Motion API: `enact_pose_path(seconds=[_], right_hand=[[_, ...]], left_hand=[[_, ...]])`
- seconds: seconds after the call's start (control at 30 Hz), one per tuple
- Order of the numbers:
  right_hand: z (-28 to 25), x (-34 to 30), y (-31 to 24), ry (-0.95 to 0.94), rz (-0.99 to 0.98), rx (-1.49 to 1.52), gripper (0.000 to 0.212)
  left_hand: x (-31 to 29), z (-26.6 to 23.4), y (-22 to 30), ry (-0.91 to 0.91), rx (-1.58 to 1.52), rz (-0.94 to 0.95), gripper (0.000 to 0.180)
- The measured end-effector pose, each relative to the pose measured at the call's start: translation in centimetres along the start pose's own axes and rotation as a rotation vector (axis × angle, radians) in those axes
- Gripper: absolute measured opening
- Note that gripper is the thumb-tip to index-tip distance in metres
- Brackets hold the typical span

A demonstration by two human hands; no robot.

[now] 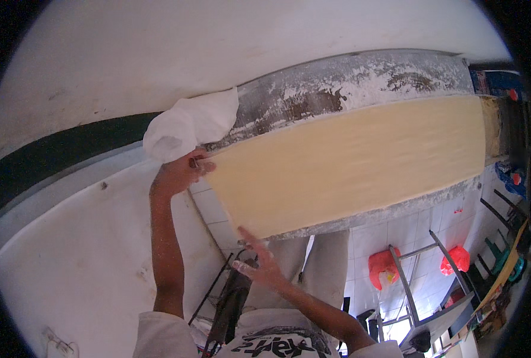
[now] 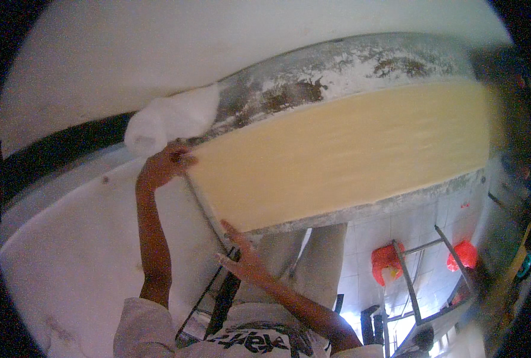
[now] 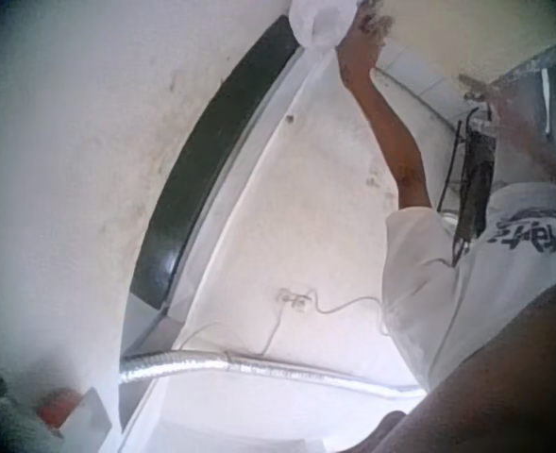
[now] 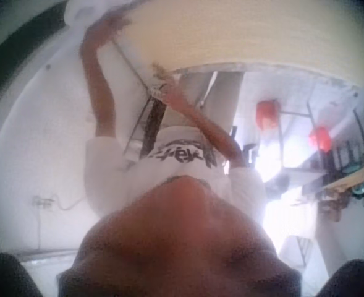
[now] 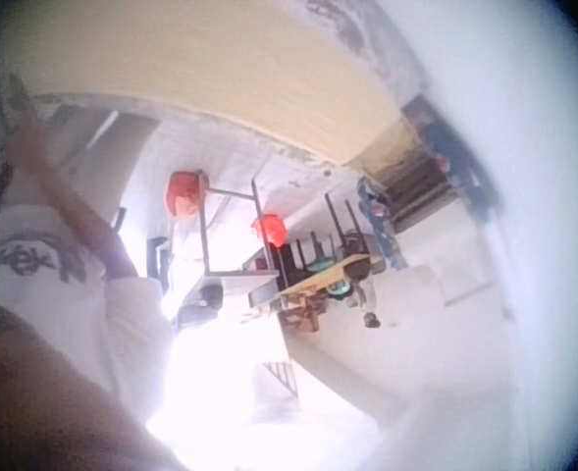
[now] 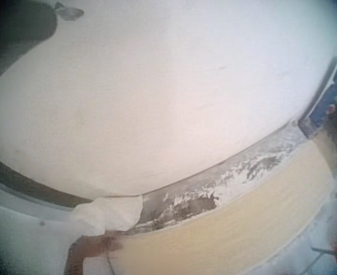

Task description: The person repeatedly feeds a large sheet of dough through a dough sheeter, folding and refeeding it to thin and smooth the sheet. They sprinkle flour on the dough and the machine's feed table to prevent sticking, then lift and reposition the sheet between passes.

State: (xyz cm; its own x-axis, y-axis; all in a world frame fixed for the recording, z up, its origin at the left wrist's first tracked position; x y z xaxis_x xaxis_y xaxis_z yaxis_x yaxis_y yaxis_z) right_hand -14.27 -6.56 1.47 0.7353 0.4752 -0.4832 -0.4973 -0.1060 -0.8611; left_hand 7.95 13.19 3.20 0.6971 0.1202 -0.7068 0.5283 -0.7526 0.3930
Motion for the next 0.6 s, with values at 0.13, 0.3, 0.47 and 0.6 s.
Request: enact_pose_path(seconds=[0.13, 0.3, 0.47, 0.6], right_hand=[[-0.3, -0.4, -0.3, 0.048, -0.136, -0.002, 0.081], [0.3, 0.2, 1.1, -0.013, 0.0, 0.077, 0.081], [1.0, 0.8, 2.0, 0.033, -0.113, 0.076, 0.082], [0.7, 0.9, 2.1, 0.048, -0.132, 0.121, 0.08]], left_hand=[[-0.2, 0.2, -0.8, -0.008, -0.083, 0.011, 0.045], [-0.3, 0.0, 0.3, 0.153, -0.001, 0.187, 0.044], [-0.6, -0.2, -0.1, 0.243, -0.051, 0.159, 0.036], [-4.3, 0.7, 2.5, 0.576, -0.126, 0.339, 0.031]])
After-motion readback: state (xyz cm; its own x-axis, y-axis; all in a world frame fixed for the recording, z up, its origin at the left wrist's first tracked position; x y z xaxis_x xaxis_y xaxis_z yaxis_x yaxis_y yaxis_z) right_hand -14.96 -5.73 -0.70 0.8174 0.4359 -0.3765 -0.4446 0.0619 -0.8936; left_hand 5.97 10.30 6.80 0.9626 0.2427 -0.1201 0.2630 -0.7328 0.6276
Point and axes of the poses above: each hand's wrist, its own x-axis towards the middle knuckle, its own z-axis out of the palm, y = z × x, the point moved 10 cm from there along x, towards the middle knuckle, and after that the axes turned 12 degrees about -x, right-handed, at the moved point
